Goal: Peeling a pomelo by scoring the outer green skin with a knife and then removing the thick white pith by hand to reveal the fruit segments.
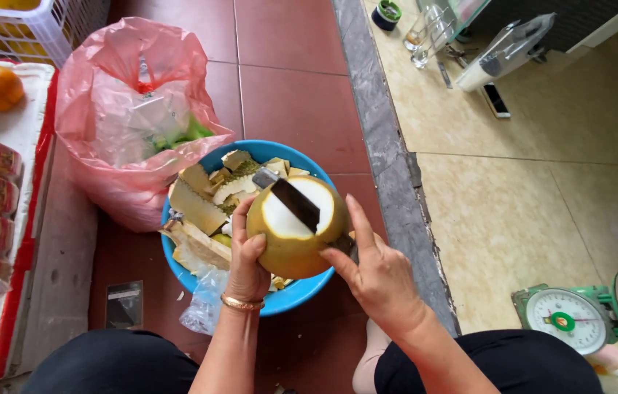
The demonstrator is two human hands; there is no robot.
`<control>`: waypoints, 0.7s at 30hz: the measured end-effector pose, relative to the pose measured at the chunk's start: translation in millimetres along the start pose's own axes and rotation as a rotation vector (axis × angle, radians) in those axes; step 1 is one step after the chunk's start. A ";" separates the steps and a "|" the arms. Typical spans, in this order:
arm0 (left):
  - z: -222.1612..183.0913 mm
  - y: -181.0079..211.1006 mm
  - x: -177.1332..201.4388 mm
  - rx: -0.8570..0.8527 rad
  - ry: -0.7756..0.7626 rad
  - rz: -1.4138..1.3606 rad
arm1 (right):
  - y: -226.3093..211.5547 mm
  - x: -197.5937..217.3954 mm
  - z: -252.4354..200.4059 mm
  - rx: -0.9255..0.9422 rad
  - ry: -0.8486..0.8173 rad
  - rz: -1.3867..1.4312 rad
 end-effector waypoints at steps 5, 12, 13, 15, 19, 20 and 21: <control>8.0 -3.6 19.3 0.069 0.012 -0.071 | 19.0 3.0 -11.5 -0.054 -0.128 0.036; -2.2 -28.0 12.0 0.195 -0.076 -0.237 | 25.9 16.1 -9.6 -0.125 -0.175 0.055; -0.9 -32.0 15.2 0.212 -0.070 -0.274 | 44.8 20.5 -17.5 -0.250 -0.185 0.053; 4.4 -30.4 24.6 0.190 -0.121 -0.247 | 30.2 13.4 3.4 -0.222 -0.220 0.110; 4.4 -65.1 25.3 0.239 -0.199 -0.226 | 8.5 11.0 22.6 -0.073 -0.254 0.472; 7.3 -60.8 22.7 0.237 -0.193 -0.221 | 18.3 6.6 19.9 -0.071 -0.259 0.476; 8.3 -63.2 24.9 0.329 -0.121 -0.200 | 27.0 2.6 16.8 -0.099 -0.252 0.709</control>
Point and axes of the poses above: each hand's wrist, its own z-axis towards the middle knuckle, its own x-axis out of the back of the hand, y = z × x, the point moved 8 cm from there along z, towards the middle knuckle, and after that the axes turned 8 degrees about z, right-handed, at the moved point
